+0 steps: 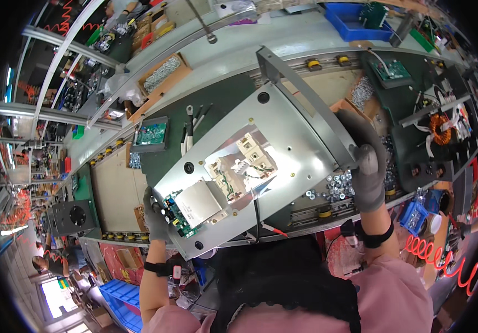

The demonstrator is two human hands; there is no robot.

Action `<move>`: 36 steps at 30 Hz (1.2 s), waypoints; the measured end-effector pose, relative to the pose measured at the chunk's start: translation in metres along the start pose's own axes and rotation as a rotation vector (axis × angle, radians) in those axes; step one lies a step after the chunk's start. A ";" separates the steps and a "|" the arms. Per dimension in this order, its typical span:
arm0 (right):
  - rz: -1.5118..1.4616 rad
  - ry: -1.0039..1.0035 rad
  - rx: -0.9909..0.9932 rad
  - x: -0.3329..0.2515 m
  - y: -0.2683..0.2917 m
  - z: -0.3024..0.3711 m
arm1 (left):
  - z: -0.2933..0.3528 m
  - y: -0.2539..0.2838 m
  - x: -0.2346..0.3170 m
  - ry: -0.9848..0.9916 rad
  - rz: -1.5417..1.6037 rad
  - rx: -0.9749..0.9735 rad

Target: Assembling and securing internal components of a solar inverter or power unit using an electric screwdriver.

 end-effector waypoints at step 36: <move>1.206 -0.631 -0.265 0.249 0.043 -0.088 | -0.027 0.115 -0.075 0.219 0.488 0.514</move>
Point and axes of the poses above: each hand's wrist, its own z-axis away from the middle knuckle, its own y-axis out of the back of the hand, x = y × z, the point moved 4 cm from there along -z, towards the middle knuckle, and after that the axes turned 8 degrees about z, right-handed, at the moved point
